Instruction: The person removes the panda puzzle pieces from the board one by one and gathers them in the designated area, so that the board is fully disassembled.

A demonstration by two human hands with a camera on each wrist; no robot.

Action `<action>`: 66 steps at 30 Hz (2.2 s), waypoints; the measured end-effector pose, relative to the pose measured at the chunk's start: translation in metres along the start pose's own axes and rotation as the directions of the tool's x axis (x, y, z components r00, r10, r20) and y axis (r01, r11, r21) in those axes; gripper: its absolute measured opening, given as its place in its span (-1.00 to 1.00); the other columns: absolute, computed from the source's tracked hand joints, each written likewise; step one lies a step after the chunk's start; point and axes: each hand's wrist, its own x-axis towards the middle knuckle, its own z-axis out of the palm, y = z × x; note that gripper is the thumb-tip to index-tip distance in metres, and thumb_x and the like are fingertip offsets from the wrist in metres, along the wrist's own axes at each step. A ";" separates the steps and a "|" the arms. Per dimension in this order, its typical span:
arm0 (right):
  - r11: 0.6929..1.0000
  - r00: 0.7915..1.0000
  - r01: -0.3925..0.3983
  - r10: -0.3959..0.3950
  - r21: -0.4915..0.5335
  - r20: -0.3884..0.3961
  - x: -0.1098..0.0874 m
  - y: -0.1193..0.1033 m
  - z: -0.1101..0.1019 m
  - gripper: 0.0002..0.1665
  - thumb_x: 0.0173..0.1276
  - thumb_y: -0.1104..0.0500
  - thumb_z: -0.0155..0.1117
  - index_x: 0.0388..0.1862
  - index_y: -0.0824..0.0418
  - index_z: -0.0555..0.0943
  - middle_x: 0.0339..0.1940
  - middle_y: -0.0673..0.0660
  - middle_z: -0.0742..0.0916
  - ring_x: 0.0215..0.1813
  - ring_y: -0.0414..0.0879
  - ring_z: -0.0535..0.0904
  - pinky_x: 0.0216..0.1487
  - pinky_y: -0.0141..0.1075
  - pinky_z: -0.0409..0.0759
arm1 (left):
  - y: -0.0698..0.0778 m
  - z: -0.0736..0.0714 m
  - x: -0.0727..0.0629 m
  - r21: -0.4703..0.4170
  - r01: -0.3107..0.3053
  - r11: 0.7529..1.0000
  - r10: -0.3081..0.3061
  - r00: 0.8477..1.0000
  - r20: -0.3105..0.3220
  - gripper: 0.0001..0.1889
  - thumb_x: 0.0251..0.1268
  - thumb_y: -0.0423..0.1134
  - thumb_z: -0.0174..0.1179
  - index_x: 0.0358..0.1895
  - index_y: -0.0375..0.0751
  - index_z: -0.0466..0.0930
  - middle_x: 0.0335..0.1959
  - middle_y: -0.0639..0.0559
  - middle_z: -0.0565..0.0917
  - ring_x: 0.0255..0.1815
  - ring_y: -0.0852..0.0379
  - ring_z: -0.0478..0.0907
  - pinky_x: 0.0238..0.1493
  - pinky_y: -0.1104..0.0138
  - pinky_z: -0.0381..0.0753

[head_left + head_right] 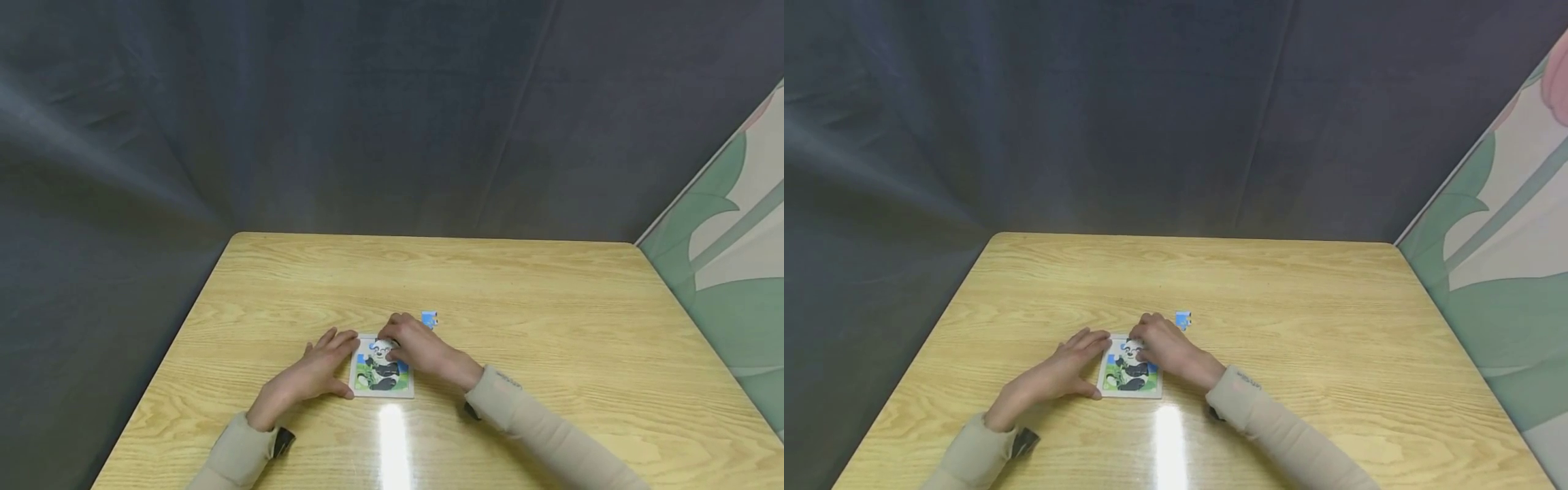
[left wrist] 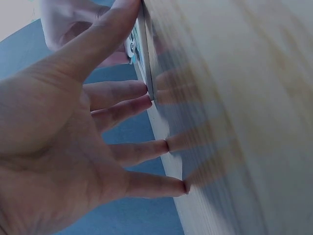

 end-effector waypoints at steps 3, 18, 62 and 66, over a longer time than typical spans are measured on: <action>0.999 0.999 0.041 -0.040 -0.018 0.026 0.000 0.005 -0.001 -0.61 0.15 0.23 0.47 -0.02 0.27 0.69 -0.16 0.06 0.64 -0.13 -0.12 0.51 -0.12 -0.33 0.54 | 0.000 0.001 0.000 0.005 0.003 1.000 -0.003 1.000 0.002 -0.08 -0.07 -0.08 0.48 0.40 -0.32 0.26 0.47 -0.15 0.18 0.47 -0.40 -0.08 0.15 -0.50 0.01; 0.978 0.949 0.144 -0.181 -0.154 -0.257 -0.040 0.093 -0.061 -0.72 0.03 0.38 0.51 -0.21 0.29 0.74 -0.24 0.17 0.67 -0.23 -0.03 0.57 -0.29 -0.25 0.61 | 0.002 0.001 0.002 0.012 0.015 1.000 -0.015 1.000 0.010 -0.06 -0.08 -0.11 0.50 0.42 -0.31 0.24 0.48 -0.14 0.17 0.49 -0.36 -0.11 0.17 -0.49 -0.02; 0.983 0.991 -0.114 0.102 -0.142 -0.090 -0.019 -0.012 -0.001 -0.65 -0.01 0.33 0.53 -0.19 0.35 0.69 -0.31 0.17 0.70 -0.31 -0.02 0.53 -0.28 -0.20 0.56 | 0.003 -0.001 -0.001 -0.001 0.022 1.000 -0.022 1.000 -0.005 -0.06 -0.09 -0.11 0.49 0.41 -0.34 0.24 0.48 -0.18 0.17 0.47 -0.41 -0.07 0.15 -0.51 -0.03; 0.985 0.989 -0.137 0.130 -0.101 -0.065 -0.019 -0.013 -0.003 -0.69 -0.05 0.33 0.55 -0.26 0.31 0.71 -0.36 0.14 0.68 -0.35 -0.07 0.47 -0.36 -0.26 0.50 | 0.005 -0.001 -0.001 0.003 0.021 1.000 -0.021 1.000 -0.004 -0.06 -0.08 -0.10 0.49 0.41 -0.33 0.25 0.47 -0.18 0.18 0.47 -0.41 -0.06 0.14 -0.51 -0.02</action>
